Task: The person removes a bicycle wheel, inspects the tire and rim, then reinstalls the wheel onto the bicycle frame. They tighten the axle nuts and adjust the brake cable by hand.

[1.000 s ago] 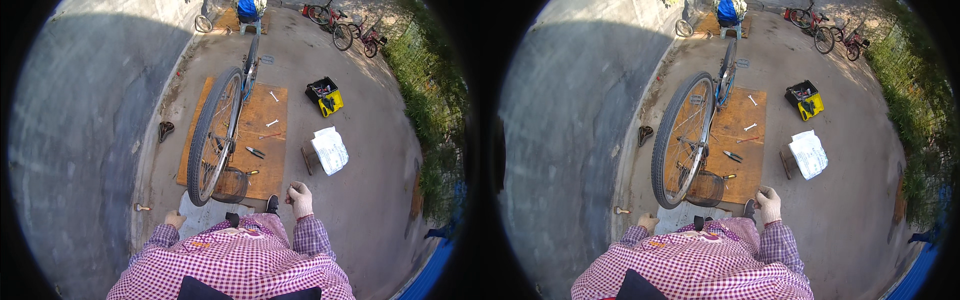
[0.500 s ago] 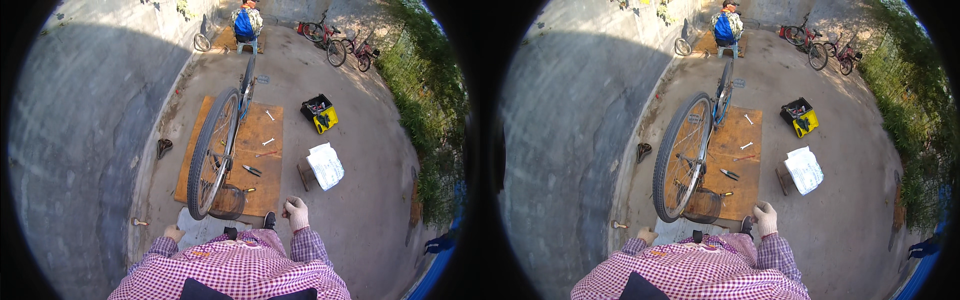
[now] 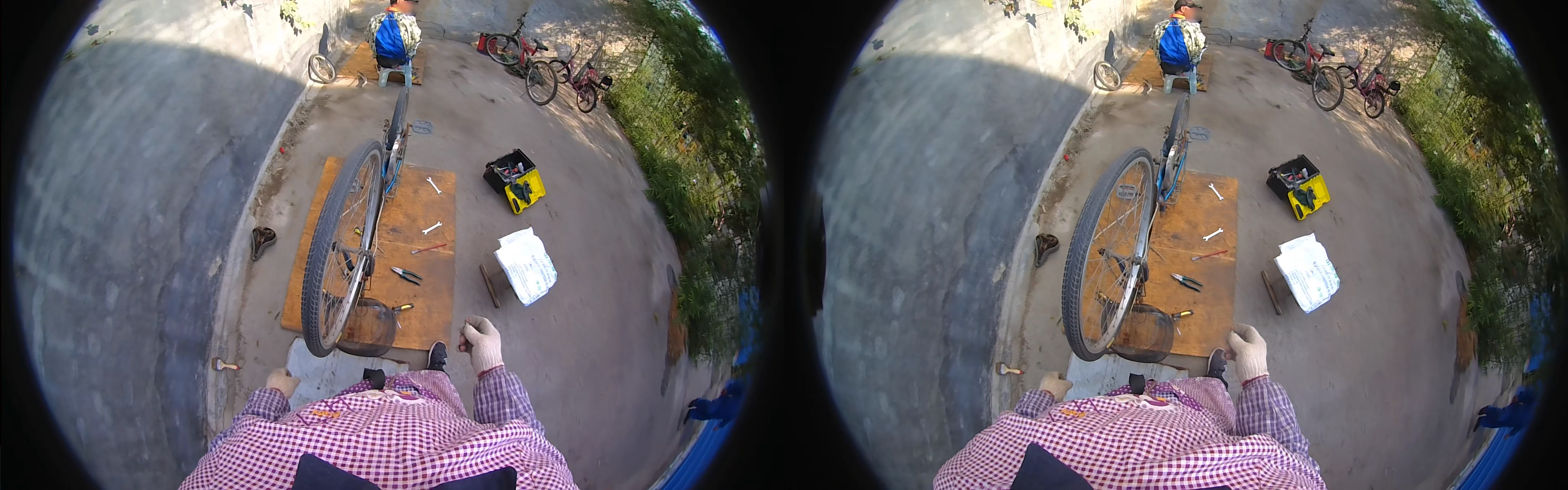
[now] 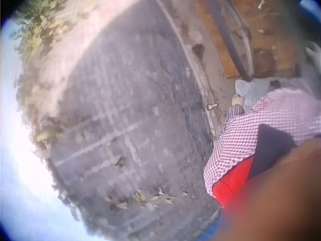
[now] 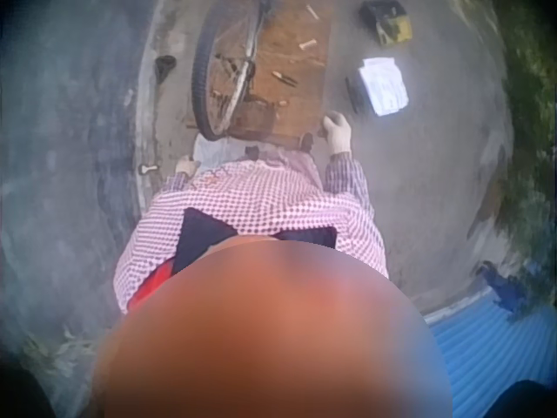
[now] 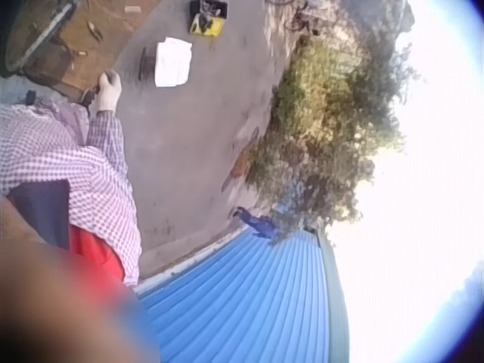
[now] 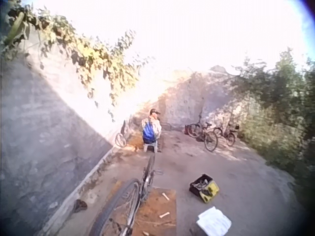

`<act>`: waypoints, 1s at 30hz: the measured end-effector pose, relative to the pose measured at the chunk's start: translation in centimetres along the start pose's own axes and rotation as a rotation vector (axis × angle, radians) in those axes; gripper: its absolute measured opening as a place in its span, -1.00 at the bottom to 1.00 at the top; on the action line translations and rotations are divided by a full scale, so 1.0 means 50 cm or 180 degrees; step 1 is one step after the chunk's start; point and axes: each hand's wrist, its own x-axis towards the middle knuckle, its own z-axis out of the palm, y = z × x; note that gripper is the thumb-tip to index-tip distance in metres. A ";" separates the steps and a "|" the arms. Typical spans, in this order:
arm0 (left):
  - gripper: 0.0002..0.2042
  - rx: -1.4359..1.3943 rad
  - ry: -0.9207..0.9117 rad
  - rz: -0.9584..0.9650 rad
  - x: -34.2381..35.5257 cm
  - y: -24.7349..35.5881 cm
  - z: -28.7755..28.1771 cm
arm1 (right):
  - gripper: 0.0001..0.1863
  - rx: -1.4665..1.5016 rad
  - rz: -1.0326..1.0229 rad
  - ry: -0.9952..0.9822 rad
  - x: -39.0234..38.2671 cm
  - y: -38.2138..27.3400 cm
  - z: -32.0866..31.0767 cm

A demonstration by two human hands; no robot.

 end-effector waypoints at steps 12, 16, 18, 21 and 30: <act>-0.54 -0.0219 0.0386 0.0163 0.259 0.047 0.027 | -0.71 0.0425 -0.0470 -0.0154 0.210 0.078 0.052; -0.54 -0.0368 0.0646 0.0248 0.322 0.044 -0.023 | -0.72 0.0513 -0.0532 -0.0153 0.209 0.074 0.077; -0.54 -0.0383 0.0958 0.0405 0.365 0.056 -0.060 | -0.74 0.0454 -0.0410 -0.0092 0.214 0.074 0.091; -0.48 -0.0381 0.1072 0.0410 0.407 0.090 -0.118 | -0.73 0.0483 -0.0381 -0.0097 0.224 0.085 0.104; -0.47 -0.0646 0.1291 0.1199 0.451 0.247 -0.278 | -0.70 0.0703 -0.0634 -0.0188 0.247 0.091 0.090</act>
